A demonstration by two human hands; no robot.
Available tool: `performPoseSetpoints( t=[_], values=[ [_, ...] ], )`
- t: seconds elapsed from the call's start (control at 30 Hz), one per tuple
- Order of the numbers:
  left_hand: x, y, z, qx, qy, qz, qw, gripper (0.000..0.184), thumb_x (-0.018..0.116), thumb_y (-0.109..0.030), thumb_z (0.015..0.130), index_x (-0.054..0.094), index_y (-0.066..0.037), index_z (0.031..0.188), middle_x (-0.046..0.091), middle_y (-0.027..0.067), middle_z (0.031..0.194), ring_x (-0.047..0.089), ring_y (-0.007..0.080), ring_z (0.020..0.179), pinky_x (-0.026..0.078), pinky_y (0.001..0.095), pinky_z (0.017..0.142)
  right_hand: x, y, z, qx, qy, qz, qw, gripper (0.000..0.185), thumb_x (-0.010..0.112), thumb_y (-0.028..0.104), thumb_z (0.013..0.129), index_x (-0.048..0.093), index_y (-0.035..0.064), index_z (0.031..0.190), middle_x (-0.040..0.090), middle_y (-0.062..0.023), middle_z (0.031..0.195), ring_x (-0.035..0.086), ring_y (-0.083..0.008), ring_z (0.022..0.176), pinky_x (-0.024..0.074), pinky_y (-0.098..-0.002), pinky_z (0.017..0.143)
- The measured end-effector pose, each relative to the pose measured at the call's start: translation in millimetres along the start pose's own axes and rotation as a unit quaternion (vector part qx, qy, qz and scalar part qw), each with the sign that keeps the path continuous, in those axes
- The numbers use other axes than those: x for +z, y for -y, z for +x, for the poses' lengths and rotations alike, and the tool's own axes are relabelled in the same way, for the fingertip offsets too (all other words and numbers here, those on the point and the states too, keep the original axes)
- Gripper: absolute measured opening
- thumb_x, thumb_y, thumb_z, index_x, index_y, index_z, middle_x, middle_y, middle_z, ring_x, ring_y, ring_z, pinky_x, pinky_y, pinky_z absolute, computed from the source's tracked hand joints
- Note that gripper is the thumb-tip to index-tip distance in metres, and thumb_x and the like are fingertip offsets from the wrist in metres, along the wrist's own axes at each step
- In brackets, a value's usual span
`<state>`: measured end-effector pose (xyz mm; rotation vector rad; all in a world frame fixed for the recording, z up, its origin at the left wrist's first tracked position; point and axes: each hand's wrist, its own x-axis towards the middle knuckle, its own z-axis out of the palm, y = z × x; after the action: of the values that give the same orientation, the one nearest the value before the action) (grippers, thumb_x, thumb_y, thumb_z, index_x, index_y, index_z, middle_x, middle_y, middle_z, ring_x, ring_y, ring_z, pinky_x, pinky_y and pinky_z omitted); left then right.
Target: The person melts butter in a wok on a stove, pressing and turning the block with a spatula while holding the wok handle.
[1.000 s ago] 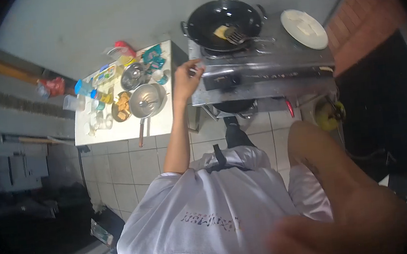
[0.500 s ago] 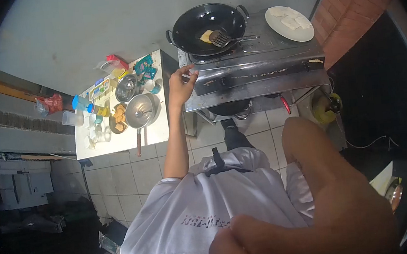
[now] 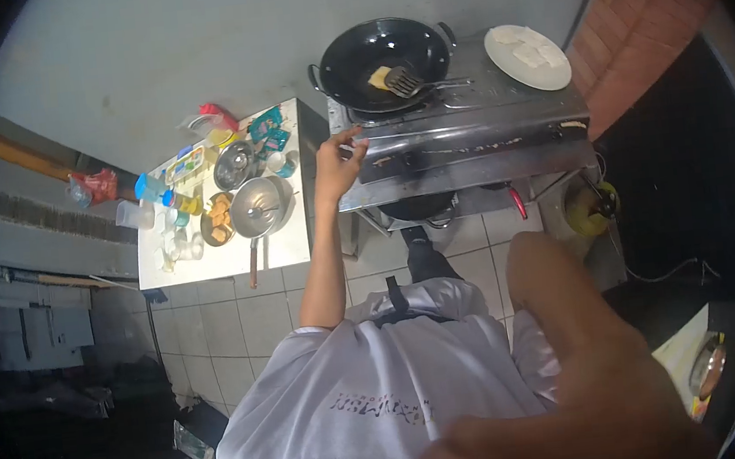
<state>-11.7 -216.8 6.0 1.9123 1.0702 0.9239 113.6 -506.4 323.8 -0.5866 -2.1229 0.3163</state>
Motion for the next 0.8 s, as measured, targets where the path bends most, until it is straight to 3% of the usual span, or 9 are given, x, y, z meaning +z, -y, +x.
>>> performPoseSetpoints(
  t=[0.17, 0.27, 0.33, 0.43, 0.47, 0.53, 0.67, 0.73, 0.8],
  values=[
    [4, 7, 1, 0.031, -0.022, -0.008, 0.999, 0.032, 0.075, -0.016, 0.080, 0.070, -0.002, 0.107, 0.064, 0.0090, 0.080, 0.057, 0.0148, 0.058, 0.048, 0.0300, 0.057, 2, 3, 4, 0.022, 0.006, -0.030, 0.999, 0.051, 0.032, 0.041, 0.103, 0.038, 0.0067, 0.140, 0.056, -0.0180, 0.090, 0.061, -0.0237, 0.055, 0.0501, -0.0294, 0.044],
    [-4, 3, 2, 0.016, -0.012, 0.005, 1.000, 0.035, 0.074, -0.019, 0.081, 0.070, -0.002, 0.111, 0.065, 0.0104, 0.080, 0.060, 0.0146, 0.061, 0.049, 0.0306, 0.060, 3, 26, 11, 0.145, 0.028, -0.170, 0.974, 0.050, 0.033, 0.040, 0.103, 0.038, 0.0079, 0.141, 0.055, -0.0175, 0.091, 0.061, -0.0230, 0.056, 0.0498, -0.0298, 0.044],
    [-6, 2, 2, 0.010, -0.014, -0.001, 1.000, 0.034, 0.073, -0.019, 0.082, 0.070, -0.002, 0.111, 0.065, 0.0110, 0.080, 0.060, 0.0149, 0.061, 0.050, 0.0306, 0.060, -1, 7, -4, -0.079, -0.082, -0.120, 0.986, 0.051, 0.033, 0.042, 0.103, 0.037, 0.0106, 0.142, 0.056, -0.0177, 0.091, 0.060, -0.0221, 0.056, 0.0498, -0.0310, 0.045],
    [-10, 3, 1, 0.008, -0.017, -0.014, 1.000, 0.033, 0.073, -0.019, 0.082, 0.070, -0.002, 0.111, 0.065, 0.0108, 0.080, 0.061, 0.0143, 0.061, 0.050, 0.0307, 0.060, -16, 22, 8, -0.098, -0.002, -0.071, 0.993, 0.053, 0.035, 0.047, 0.101, 0.037, 0.0133, 0.143, 0.056, -0.0168, 0.089, 0.058, -0.0222, 0.057, 0.0500, -0.0308, 0.046],
    [-9, 5, 0, 0.009, -0.011, -0.017, 1.000, 0.033, 0.073, -0.019, 0.082, 0.070, -0.002, 0.111, 0.065, 0.0108, 0.080, 0.061, 0.0143, 0.061, 0.050, 0.0307, 0.060, -21, 44, 19, 0.119, 0.068, -0.095, 0.986, 0.051, 0.034, 0.048, 0.101, 0.036, 0.0212, 0.144, 0.056, -0.0177, 0.090, 0.057, -0.0217, 0.057, 0.0498, -0.0298, 0.045],
    [-11, 10, 1, 0.007, -0.019, -0.026, 0.999, 0.031, 0.075, -0.017, 0.080, 0.070, -0.001, 0.106, 0.064, 0.0100, 0.080, 0.059, 0.0162, 0.058, 0.049, 0.0308, 0.058, -15, 54, 29, 0.342, 0.129, -0.118, 0.923, 0.049, 0.034, 0.048, 0.101, 0.035, 0.0290, 0.146, 0.056, -0.0186, 0.090, 0.057, -0.0212, 0.057, 0.0496, -0.0288, 0.044],
    [-12, 14, 0, -0.017, -0.011, -0.039, 0.999, 0.030, 0.075, -0.016, 0.080, 0.070, -0.001, 0.106, 0.063, 0.0085, 0.079, 0.057, 0.0139, 0.058, 0.047, 0.0294, 0.057, 24, -4, 11, 0.063, -0.033, 0.062, 0.996, 0.012, 0.054, 0.016, 0.093, 0.058, 0.0054, 0.087, 0.065, -0.0085, 0.070, 0.063, -0.0147, 0.055, 0.0538, -0.0239, 0.054],
    [-14, 16, 1, 0.014, -0.019, -0.024, 0.999, 0.030, 0.075, -0.016, 0.080, 0.070, -0.001, 0.106, 0.063, 0.0081, 0.079, 0.057, 0.0134, 0.059, 0.047, 0.0292, 0.058, 24, -13, 10, -0.006, -0.076, 0.105, 0.992, 0.021, 0.060, 0.008, 0.091, 0.064, -0.0005, 0.073, 0.068, -0.0059, 0.065, 0.064, -0.0131, 0.054, 0.0548, -0.0226, 0.057],
    [-19, 16, 1, 0.000, -0.013, -0.023, 1.000, 0.030, 0.074, -0.015, 0.080, 0.070, -0.001, 0.106, 0.063, 0.0082, 0.079, 0.057, 0.0134, 0.059, 0.047, 0.0291, 0.058, 18, -13, 11, -0.051, 0.019, 0.073, 0.996, 0.011, 0.073, 0.003, 0.080, 0.066, -0.0017, 0.073, 0.068, -0.0071, 0.066, 0.066, -0.0135, 0.055, 0.0564, -0.0193, 0.057]
  ],
)
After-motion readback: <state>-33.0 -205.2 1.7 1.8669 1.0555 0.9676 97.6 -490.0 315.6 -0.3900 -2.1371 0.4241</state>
